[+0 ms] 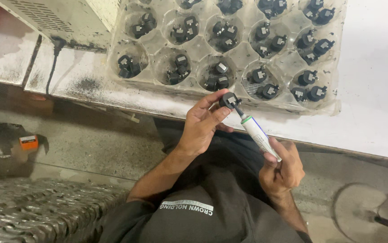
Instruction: The person picks small black plug-shaped components one at a time from a plastic tray on the workbench and squeezes adhesive from a white tube onto each component, then returns it to the tray and reaches for the next one.
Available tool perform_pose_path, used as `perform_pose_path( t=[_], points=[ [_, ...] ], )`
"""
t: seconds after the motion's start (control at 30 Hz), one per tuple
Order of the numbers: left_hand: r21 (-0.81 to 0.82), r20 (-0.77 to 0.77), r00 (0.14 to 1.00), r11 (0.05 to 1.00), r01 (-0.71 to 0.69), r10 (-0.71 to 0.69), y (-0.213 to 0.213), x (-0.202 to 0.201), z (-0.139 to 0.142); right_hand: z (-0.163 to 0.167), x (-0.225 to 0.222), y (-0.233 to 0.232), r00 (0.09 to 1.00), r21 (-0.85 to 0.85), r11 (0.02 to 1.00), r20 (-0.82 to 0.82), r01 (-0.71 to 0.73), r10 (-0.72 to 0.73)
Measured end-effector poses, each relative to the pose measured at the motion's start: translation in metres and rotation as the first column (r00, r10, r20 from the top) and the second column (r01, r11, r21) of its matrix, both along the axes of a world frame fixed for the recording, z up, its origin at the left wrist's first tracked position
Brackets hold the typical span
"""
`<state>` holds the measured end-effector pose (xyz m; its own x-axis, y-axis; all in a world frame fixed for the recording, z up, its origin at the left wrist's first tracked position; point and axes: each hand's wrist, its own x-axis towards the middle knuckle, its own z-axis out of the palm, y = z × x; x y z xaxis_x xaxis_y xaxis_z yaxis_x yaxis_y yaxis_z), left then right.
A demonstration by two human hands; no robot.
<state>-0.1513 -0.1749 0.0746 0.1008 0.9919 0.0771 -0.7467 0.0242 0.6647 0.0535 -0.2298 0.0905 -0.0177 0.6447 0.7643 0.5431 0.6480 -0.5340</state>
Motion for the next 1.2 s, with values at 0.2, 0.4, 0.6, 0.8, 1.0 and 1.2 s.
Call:
perform_pose_path(
  t=[0.2,0.4,0.6,0.8,1.0,1.2],
  points=[
    [-0.018,-0.009,1.0,1.0,0.005,-0.005,-0.001,-0.003,0.002,-0.003,0.001,0.001,1.0,0.015,1.0,0.024,-0.003,0.002],
    [-0.041,-0.016,1.0,0.999,0.004,-0.005,-0.002,-0.005,0.005,-0.004,0.001,0.001,0.999,0.015,1.0,0.043,-0.011,0.011],
    [-0.079,-0.026,1.0,0.997,0.012,-0.014,-0.004,-0.003,0.0,-0.004,0.001,-0.002,0.999,0.007,1.0,0.031,0.019,-0.02],
    [-0.172,-0.008,1.0,0.985,0.008,-0.01,-0.005,0.001,-0.002,-0.02,0.007,-0.004,0.978,-0.055,0.998,-0.209,-0.03,0.018],
    [-0.155,-0.025,1.0,0.988,-0.018,0.015,-0.007,-0.006,0.008,-0.026,0.014,0.0,0.732,-0.15,0.958,-0.677,-0.243,0.079],
    [-0.135,-0.02,1.0,0.991,-0.007,0.005,-0.006,-0.005,0.003,-0.025,0.013,0.0,0.703,-0.208,0.944,-0.71,-0.257,0.035]
  ],
)
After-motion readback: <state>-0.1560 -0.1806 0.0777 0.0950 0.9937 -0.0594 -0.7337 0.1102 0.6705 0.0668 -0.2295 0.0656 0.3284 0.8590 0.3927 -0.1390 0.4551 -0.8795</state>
